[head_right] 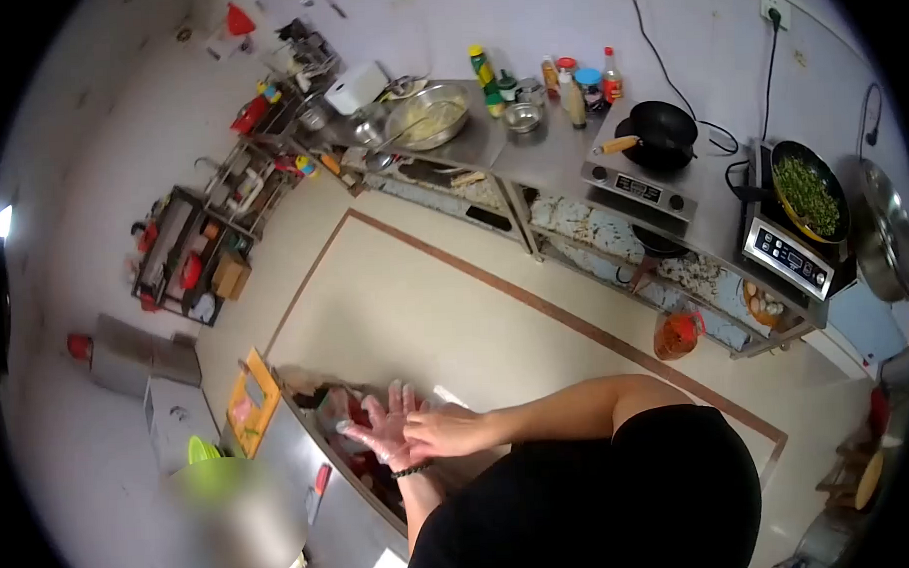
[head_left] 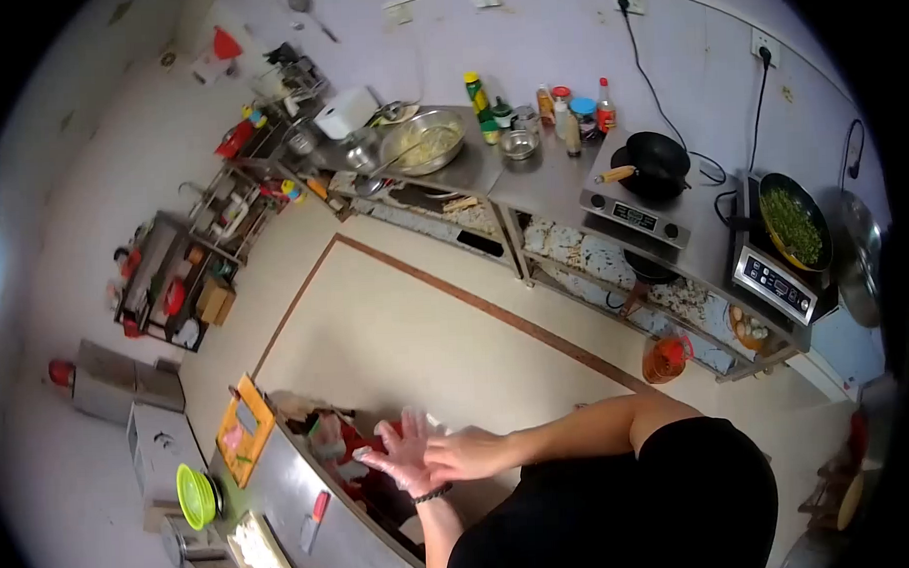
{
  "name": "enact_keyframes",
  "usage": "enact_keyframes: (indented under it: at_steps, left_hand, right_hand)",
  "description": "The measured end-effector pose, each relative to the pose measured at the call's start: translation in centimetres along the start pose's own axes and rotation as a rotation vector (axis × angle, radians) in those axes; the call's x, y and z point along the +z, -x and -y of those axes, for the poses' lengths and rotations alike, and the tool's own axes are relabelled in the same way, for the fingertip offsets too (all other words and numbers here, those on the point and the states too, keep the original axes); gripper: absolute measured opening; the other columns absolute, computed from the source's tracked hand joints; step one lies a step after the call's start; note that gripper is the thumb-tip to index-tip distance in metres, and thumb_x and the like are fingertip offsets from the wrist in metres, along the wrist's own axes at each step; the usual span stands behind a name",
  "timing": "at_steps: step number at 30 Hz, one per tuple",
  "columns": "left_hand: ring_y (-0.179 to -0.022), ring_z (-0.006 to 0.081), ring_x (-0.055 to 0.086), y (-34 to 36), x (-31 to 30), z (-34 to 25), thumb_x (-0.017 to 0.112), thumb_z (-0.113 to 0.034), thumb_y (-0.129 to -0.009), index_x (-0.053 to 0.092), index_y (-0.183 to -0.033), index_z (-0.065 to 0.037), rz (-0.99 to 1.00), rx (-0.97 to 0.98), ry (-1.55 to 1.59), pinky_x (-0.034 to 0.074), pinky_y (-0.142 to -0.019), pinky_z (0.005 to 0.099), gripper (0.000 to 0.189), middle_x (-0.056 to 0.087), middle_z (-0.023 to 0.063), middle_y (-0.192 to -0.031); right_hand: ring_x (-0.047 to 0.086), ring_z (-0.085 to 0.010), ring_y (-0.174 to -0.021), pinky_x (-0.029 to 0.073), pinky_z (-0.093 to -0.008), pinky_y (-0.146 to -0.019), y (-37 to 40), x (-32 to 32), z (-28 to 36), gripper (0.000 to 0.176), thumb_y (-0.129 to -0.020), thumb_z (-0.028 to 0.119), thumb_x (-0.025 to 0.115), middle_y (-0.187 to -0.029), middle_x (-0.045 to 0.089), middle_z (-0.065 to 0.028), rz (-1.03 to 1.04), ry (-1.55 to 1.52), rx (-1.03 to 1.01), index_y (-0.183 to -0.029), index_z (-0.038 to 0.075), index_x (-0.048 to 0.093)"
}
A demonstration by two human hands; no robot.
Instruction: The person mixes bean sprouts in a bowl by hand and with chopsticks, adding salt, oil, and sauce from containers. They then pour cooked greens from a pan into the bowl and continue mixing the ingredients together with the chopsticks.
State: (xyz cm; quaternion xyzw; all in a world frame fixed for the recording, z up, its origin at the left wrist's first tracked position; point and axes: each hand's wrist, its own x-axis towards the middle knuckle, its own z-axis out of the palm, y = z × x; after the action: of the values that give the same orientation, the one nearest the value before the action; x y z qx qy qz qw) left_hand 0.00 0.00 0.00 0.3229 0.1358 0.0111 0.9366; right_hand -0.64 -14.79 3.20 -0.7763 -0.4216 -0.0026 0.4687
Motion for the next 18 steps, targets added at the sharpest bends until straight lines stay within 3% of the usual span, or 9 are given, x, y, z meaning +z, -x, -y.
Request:
enact_keyframes:
  at_steps: [1, 3, 5, 6, 8, 11, 13, 16, 18]
  left_hand:
    - [-0.120, 0.0371, 0.029, 0.1, 0.0, 0.3, 0.044, -0.086, -0.057, 0.041, -0.121, -0.026, -0.025, -0.060, -0.018, 0.023, -0.096, 0.0599, 0.088, 0.020, 0.0148, -0.141]
    - [-0.131, 0.0432, 0.013, -2.4, 5.1, 4.9, 0.041, -0.087, -0.057, 0.004, -0.141, -0.032, -0.167, -0.200, -0.010, 0.016, -0.095, 0.0676, 0.107, 0.007, 0.0148, -0.147]
    - [-0.132, 0.0439, 0.009, -5.7, 5.5, 5.6, 0.038, -0.086, -0.058, -0.016, -0.138, -0.033, -0.241, -0.303, -0.004, 0.012, -0.096, 0.0699, 0.110, 0.000, 0.0140, -0.147]
    - [-0.131, 0.0441, 0.012, -12.1, 11.1, 8.3, 0.038, -0.086, -0.059, -0.015, -0.138, -0.032, -0.124, -0.262, 0.176, 0.010, -0.096, 0.0706, 0.110, -0.001, 0.0142, -0.147]
    - [-0.131, 0.0443, 0.014, -14.9, 12.4, 10.5, 0.036, -0.086, -0.060, -0.016, -0.138, -0.031, -0.228, -0.325, 0.265, 0.009, -0.096, 0.0714, 0.109, -0.001, 0.0140, -0.147]
    - [-0.130, 0.0453, 0.014, -20.9, 13.2, 11.5, 0.034, -0.084, -0.064, -0.017, -0.138, -0.029, -0.258, -0.319, 0.252, 0.010, -0.097, 0.0706, 0.105, -0.003, 0.0125, -0.148]
    - [-0.131, 0.0420, 0.016, -26.2, 12.3, 10.1, 0.031, -0.077, -0.073, -0.010, -0.140, -0.025, -0.134, -0.291, 0.318, 0.012, -0.101, 0.0645, 0.095, 0.002, 0.0111, -0.148]
    - [-0.131, 0.0350, 0.023, -33.6, 11.6, 7.1, 0.035, -0.063, -0.083, 0.009, -0.142, -0.017, -0.196, -0.133, 0.303, 0.021, -0.104, 0.0546, 0.079, 0.015, 0.0111, -0.146]
    - [-0.128, 0.0284, 0.031, -38.1, 11.3, 5.2, 0.039, -0.050, -0.086, 0.035, -0.133, -0.011, -0.158, -0.158, 0.121, 0.031, -0.100, 0.0464, 0.061, 0.034, 0.0106, -0.139]
  right_hand:
    - [0.058, -0.0244, -0.078, 0.048, -0.0357, -0.062, 0.3, 0.5, -0.5, 0.017, -0.085, 0.026, 0.053, -0.087, 0.055, -0.0090, -0.002, -0.046, 0.042, -0.087, 0.010, 0.056]
    - [0.057, -0.0265, -0.074, 0.047, -0.0368, -0.059, 3.0, -4.3, -4.1, 0.013, -0.085, 0.021, 0.049, -0.083, 0.053, -0.0088, -0.053, -0.134, -0.149, -0.084, 0.008, 0.054]
    - [0.056, -0.0280, -0.076, 0.047, -0.0381, -0.061, 3.5, -5.3, -6.1, 0.017, -0.086, 0.022, 0.047, -0.082, 0.052, -0.0109, 0.035, -0.137, -0.110, -0.082, 0.006, 0.052]
    - [0.056, -0.0290, -0.076, 0.046, -0.0391, -0.061, 1.3, -11.9, -10.8, 0.019, -0.086, 0.023, 0.047, -0.082, 0.052, -0.0118, 0.092, 0.104, -0.225, -0.082, 0.006, 0.050]
    - [0.055, -0.0315, -0.075, 0.045, -0.0411, -0.062, 2.3, -13.2, -14.1, 0.022, -0.087, 0.025, 0.044, -0.082, 0.052, -0.0135, 0.082, 0.107, -0.255, -0.080, 0.004, 0.048]
    - [0.056, -0.0280, -0.073, 0.047, -0.0411, -0.055, 1.8, -14.7, -17.5, 0.016, -0.085, 0.023, 0.045, -0.080, 0.053, -0.0091, -0.004, 0.201, -0.047, -0.079, 0.008, 0.050]
    - [0.057, -0.0261, -0.068, 0.048, -0.0385, -0.054, 1.7, -16.3, -20.7, 0.012, -0.083, 0.021, 0.047, -0.080, 0.054, -0.0056, -0.092, 0.183, -0.091, -0.079, 0.010, 0.051]
    - [0.058, -0.0262, -0.074, 0.049, -0.0397, -0.059, 2.7, -19.7, -25.8, 0.015, -0.085, 0.025, 0.047, -0.084, 0.056, -0.0069, 0.034, 0.356, 0.198, -0.084, 0.012, 0.053]
    - [0.056, -0.0253, -0.077, 0.047, -0.0392, -0.062, 4.3, -23.9, -30.8, 0.014, -0.084, 0.025, 0.049, -0.086, 0.055, -0.0074, -0.238, 0.429, 0.109, -0.088, 0.013, 0.055]
